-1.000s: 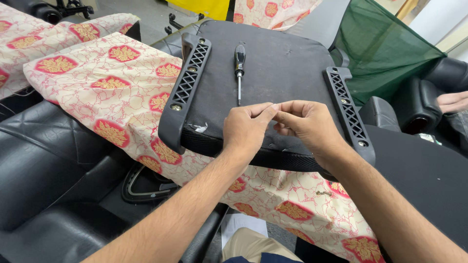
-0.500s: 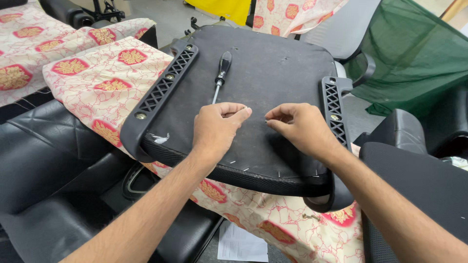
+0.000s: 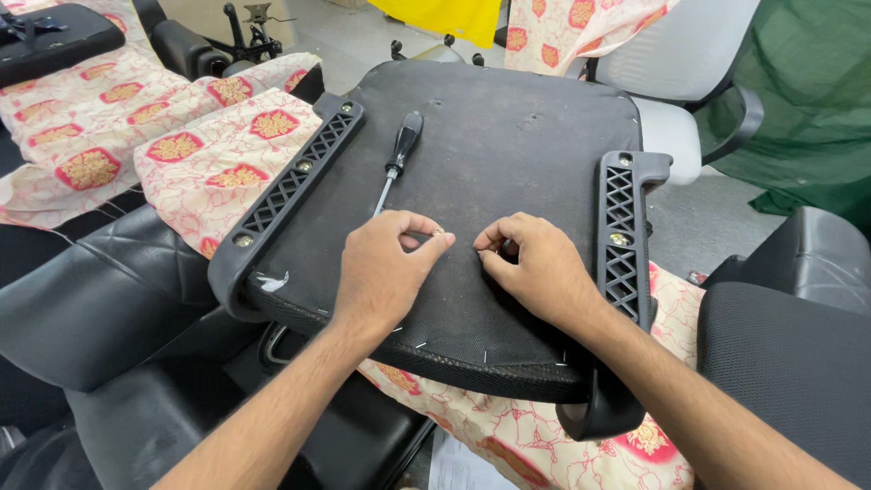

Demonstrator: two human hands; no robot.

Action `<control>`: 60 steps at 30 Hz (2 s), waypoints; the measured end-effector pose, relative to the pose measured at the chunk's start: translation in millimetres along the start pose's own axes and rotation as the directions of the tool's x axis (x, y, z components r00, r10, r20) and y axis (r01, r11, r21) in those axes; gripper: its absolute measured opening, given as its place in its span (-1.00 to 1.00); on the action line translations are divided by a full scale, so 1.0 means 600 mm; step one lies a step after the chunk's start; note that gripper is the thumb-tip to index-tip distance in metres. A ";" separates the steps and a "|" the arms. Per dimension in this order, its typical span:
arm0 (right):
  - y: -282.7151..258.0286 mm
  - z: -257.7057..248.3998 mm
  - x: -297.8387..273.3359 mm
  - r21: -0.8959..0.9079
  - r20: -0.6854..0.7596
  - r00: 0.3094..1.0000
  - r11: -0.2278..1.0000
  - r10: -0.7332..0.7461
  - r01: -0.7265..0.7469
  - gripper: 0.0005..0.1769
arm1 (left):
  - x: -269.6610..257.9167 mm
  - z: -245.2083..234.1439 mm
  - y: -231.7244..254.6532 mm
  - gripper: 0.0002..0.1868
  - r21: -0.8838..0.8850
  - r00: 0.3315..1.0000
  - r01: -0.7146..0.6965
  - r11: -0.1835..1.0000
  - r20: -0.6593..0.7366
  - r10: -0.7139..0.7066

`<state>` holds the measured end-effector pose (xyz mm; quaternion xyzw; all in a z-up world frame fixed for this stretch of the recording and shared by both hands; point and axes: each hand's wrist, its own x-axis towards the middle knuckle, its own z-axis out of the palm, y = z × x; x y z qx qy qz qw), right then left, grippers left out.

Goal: The person uses a screwdriver to unscrew bolts from the plastic mounting brackets on the underside of an office chair seat, removing the screws by hand and placing them on the seat surface. They work on one bracket and then move to the second bracket, continuing to loosen and remove fasteners.

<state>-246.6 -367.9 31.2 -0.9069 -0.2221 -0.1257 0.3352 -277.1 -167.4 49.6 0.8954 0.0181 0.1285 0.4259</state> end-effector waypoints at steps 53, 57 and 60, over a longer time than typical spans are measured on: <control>0.007 -0.051 0.127 0.524 0.084 0.779 0.637 0.622 -0.565 -0.70 | 0.043 0.014 -0.027 -0.76 -0.394 0.973 -0.007 0.919 0.208 0.097; 0.009 -0.100 0.110 0.614 -0.017 0.834 0.665 0.551 -0.426 -0.73 | 0.057 0.040 -0.014 -0.74 -0.343 0.981 -0.079 0.936 0.142 0.135; 0.004 -0.117 0.093 0.620 -0.081 0.865 0.704 0.496 -0.346 -0.72 | 0.062 0.056 0.001 -0.72 -0.330 0.980 -0.095 0.939 0.135 0.146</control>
